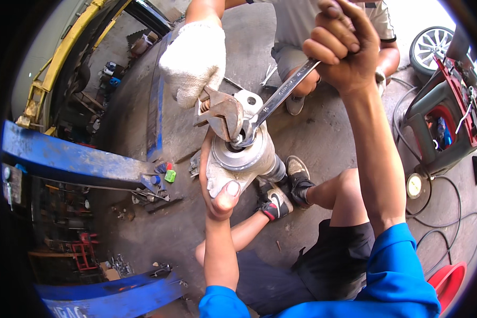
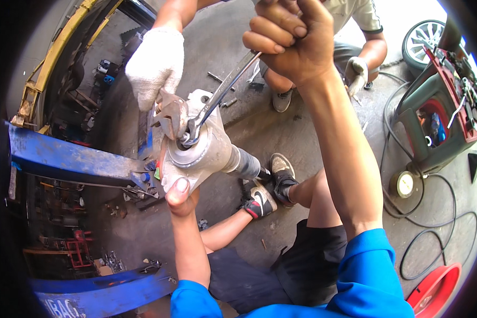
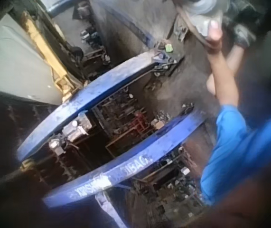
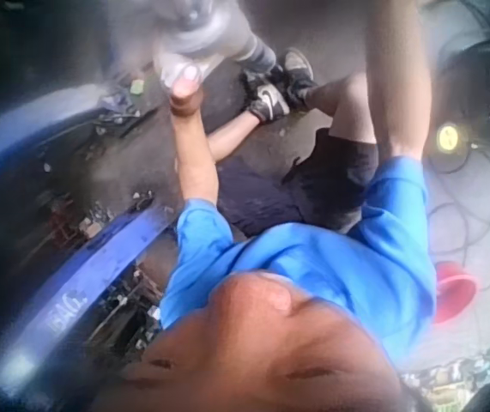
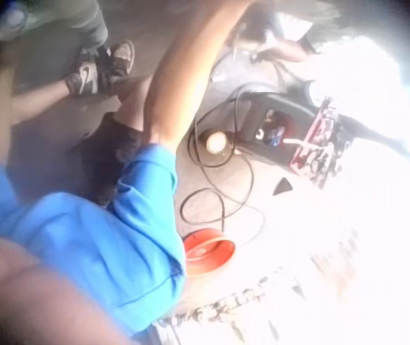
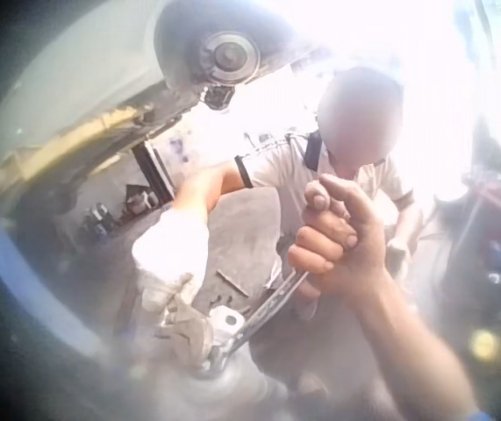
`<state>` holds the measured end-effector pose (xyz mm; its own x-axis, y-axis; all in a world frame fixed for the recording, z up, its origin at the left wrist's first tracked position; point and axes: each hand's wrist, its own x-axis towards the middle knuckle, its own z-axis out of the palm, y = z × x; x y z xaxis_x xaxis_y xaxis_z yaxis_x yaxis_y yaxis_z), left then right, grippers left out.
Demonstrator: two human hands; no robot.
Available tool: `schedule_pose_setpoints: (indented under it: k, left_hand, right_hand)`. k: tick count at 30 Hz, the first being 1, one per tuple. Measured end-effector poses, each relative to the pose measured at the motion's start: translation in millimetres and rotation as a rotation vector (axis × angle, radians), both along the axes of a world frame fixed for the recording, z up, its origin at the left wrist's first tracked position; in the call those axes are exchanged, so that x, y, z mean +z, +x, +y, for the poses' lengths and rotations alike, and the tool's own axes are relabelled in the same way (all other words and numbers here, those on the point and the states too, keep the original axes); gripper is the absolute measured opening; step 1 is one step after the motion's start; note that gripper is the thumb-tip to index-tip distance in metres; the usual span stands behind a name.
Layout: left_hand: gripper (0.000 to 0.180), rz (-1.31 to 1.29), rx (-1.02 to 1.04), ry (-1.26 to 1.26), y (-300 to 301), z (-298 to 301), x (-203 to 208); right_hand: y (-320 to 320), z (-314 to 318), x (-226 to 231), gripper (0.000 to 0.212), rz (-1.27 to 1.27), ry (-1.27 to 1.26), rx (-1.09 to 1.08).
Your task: The person sits on the floor and uses a wrench to loosen and remove a bolt from a car shock absorber assembly. Another person assists by holding the part steady with a pipe wrench. The person then compares the disassembled part with another similar assembly.
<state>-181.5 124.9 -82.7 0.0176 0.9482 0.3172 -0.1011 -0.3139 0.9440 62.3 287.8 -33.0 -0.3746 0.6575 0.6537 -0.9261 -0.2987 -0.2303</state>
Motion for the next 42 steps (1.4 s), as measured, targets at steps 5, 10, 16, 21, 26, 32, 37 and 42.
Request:
schedule_pose_setpoints:
  k: [5, 10, 16, 21, 26, 32, 37, 42]
  left_hand:
    - [0.108, -0.012, -0.06, 0.054, -3.7, 7.7, 1.1]
    - [0.106, -0.011, -0.053, 0.139, -19.4, 14.1, -3.5]
    - [0.108, -0.098, -0.206, 0.071, -22.6, 17.5, 7.7]
    - [0.104, -0.124, -0.209, 0.083, -32.6, 18.4, 5.5]
    - [0.101, -0.151, -0.176, 0.104, -42.9, 16.8, -1.1]
    - [0.098, -0.187, -0.168, 0.143, -52.3, 13.8, -3.1]
    - [0.1, -0.168, -0.123, 0.096, -52.8, 5.6, 3.2]
    - [0.102, -0.199, -0.134, 0.179, -40.4, 10.2, -4.8]
  right_hand:
    - [-14.4, 21.9, -2.3, 0.029, -0.059, 0.075, 0.043]
    - [-16.5, 0.0, 2.0, 0.031, -0.095, 0.079, -0.02]
    - [-15.2, -1.2, 5.6, 0.031, -0.199, 0.036, -0.112]
    - [-9.3, -15.2, 12.9, 0.027, -0.591, 0.145, -0.404]
    - [13.3, -30.6, 30.3, 0.027, -1.177, 0.307, -0.522]
    - [3.4, -41.2, 57.9, 0.041, -1.526, 1.055, -0.67]
    - [-29.8, -67.4, 71.5, 0.034, -1.749, 1.23, -0.672]
    - [-29.8, -77.0, 70.4, 0.024, -1.655, 1.313, -0.839]
